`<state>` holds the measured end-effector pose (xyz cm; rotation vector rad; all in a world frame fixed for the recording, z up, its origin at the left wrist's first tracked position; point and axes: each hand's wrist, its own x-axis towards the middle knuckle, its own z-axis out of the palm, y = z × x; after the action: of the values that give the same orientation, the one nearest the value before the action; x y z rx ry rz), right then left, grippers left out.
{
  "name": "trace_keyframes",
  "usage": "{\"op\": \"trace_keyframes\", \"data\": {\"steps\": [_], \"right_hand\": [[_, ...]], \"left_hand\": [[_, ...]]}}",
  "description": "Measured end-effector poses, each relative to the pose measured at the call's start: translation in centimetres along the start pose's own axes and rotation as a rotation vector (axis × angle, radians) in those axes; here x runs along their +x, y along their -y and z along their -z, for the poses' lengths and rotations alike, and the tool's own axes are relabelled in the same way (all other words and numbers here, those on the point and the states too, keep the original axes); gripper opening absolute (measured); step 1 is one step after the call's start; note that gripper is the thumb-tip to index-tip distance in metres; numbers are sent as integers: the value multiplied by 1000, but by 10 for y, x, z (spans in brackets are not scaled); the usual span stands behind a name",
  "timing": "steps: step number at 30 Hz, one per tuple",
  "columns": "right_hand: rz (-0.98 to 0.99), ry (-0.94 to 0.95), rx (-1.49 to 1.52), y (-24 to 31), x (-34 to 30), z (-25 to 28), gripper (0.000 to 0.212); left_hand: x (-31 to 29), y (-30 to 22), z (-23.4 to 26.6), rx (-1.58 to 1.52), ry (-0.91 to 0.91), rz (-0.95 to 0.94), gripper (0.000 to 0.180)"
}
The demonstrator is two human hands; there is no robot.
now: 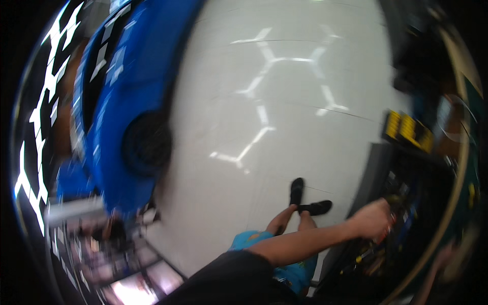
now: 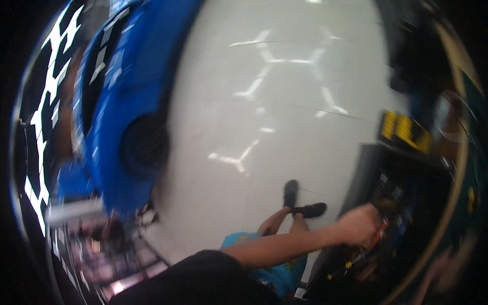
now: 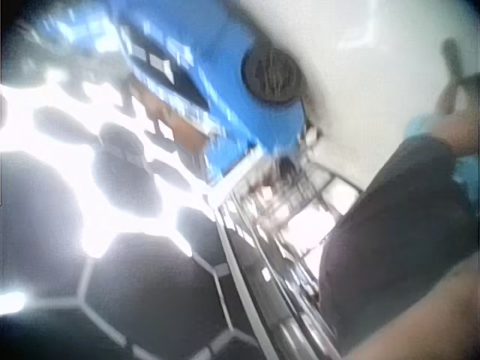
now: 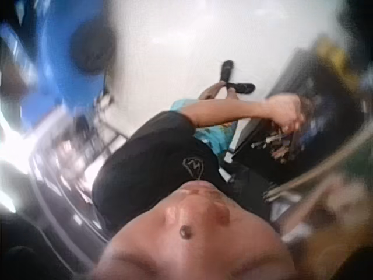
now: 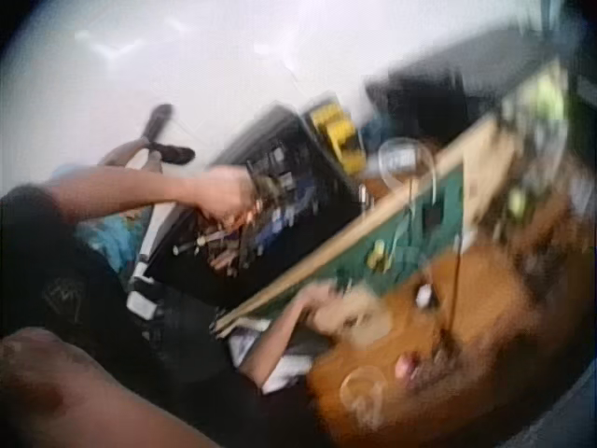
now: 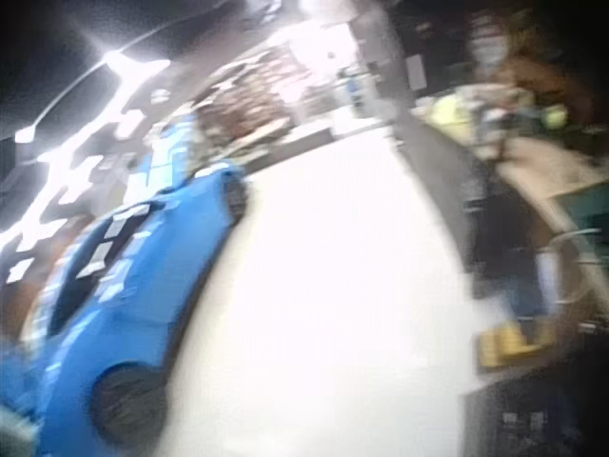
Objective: The person uses a screwdriver to pry and adjust the interior door trim of a blue car, then retrieves additional tools from a drawer and returns to the vehicle.
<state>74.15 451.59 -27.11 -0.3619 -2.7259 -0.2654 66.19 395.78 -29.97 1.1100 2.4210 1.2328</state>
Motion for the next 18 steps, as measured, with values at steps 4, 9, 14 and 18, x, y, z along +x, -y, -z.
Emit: {"op": "trace_keyframes", "data": {"steps": [4, 9, 14, 18], "right_hand": [[-364, 82, 129, 117, 26, 12, 51], [-571, 64, 30, 152, 30, 54, 49], [-609, 79, 53, 170, 28, 72, 48], [-657, 104, 37, 171, 29, 72, 49]], "left_hand": [[-8, 6, 17, 75, 127, 19, 18], [8, -8, 11, 166, 102, 76, 17], [1, -16, 13, 174, 93, 80, 13], [3, -18, 15, 226, 118, 78, 12]]}}
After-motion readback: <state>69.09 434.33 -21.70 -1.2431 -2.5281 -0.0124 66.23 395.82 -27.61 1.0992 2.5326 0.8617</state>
